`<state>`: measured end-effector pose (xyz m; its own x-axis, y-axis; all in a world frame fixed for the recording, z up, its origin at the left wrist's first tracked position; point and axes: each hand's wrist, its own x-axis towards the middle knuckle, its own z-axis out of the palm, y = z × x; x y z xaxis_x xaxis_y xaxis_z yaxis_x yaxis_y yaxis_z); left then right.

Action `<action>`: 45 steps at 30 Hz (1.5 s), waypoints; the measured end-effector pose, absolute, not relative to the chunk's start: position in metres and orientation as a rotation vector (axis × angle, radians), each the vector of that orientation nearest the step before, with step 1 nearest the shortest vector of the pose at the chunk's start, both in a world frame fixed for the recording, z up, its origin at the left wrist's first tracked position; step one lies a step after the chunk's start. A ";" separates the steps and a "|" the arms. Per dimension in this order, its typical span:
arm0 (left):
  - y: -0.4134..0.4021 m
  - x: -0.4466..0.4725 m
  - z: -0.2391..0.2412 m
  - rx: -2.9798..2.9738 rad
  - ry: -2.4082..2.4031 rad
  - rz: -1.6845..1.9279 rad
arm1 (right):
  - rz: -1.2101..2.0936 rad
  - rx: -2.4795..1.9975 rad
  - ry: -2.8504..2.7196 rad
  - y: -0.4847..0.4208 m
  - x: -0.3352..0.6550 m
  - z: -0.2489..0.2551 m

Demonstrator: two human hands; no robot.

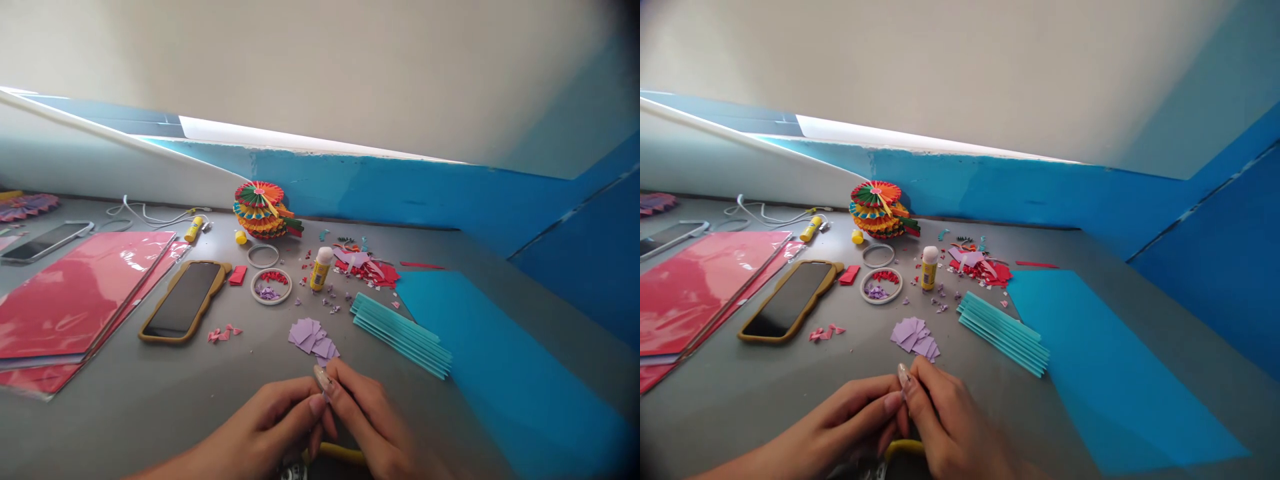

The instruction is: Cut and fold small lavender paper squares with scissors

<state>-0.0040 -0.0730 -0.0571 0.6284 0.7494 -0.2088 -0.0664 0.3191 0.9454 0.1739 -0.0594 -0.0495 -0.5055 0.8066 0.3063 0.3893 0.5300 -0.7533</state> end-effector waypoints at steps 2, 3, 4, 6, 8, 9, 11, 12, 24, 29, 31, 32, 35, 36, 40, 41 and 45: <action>-0.073 -0.004 -0.057 1.124 0.734 0.623 | 0.860 -0.987 -2.169 -0.059 0.176 -0.053; -0.073 -0.003 -0.057 1.114 0.736 0.624 | 0.863 -0.989 -2.210 -0.058 0.176 -0.054; -0.073 -0.003 -0.058 1.097 0.738 0.620 | 0.848 -0.976 -2.250 -0.058 0.177 -0.056; -0.074 -0.002 -0.060 1.049 0.738 0.610 | 0.800 -0.946 -2.315 -0.057 0.178 -0.058; -0.074 -0.002 -0.061 0.969 0.721 0.602 | 0.763 -0.910 -2.336 -0.056 0.178 -0.058; -0.074 -0.002 -0.061 0.910 0.701 0.590 | 0.748 -0.890 -2.327 -0.056 0.177 -0.058; -0.073 -0.003 -0.060 0.753 0.617 0.556 | 0.679 -0.798 -2.291 -0.054 0.178 -0.057; -0.073 -0.004 -0.059 0.674 0.570 0.532 | 0.612 -0.713 -2.274 -0.053 0.178 -0.056; -0.069 -0.011 -0.044 1.295 0.813 0.588 | 0.919 -0.736 -2.273 -0.054 0.181 -0.054; -0.069 -0.010 -0.047 1.510 0.846 0.584 | 0.860 -0.864 -2.380 -0.058 0.182 -0.053; -0.069 -0.012 -0.049 1.544 0.895 0.574 | 0.879 -0.860 -2.437 -0.055 0.183 -0.050; -0.069 -0.012 -0.050 1.554 0.919 0.573 | 0.884 -0.856 -2.455 -0.054 0.184 -0.047; -0.068 -0.014 -0.051 1.566 0.947 0.550 | 0.848 -0.835 -2.456 -0.047 0.185 -0.037; -0.068 -0.014 -0.052 1.574 0.950 0.539 | 0.835 -0.840 -2.454 -0.045 0.186 -0.034; -0.065 -0.016 -0.050 1.598 1.028 0.531 | 0.810 -1.042 -2.586 -0.046 0.193 -0.028; -0.064 -0.016 -0.048 1.590 1.059 0.537 | 0.741 -1.126 -2.640 -0.050 0.196 -0.028; -0.060 -0.020 -0.043 1.497 1.133 0.558 | 0.214 -1.129 -2.831 -0.073 0.201 -0.037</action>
<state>-0.0202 -0.0605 -0.0427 0.4265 0.8733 -0.2354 0.3454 0.0833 0.9347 0.2010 -0.0726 -0.0372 -0.7238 0.6894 0.0286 0.6773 0.7178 -0.1616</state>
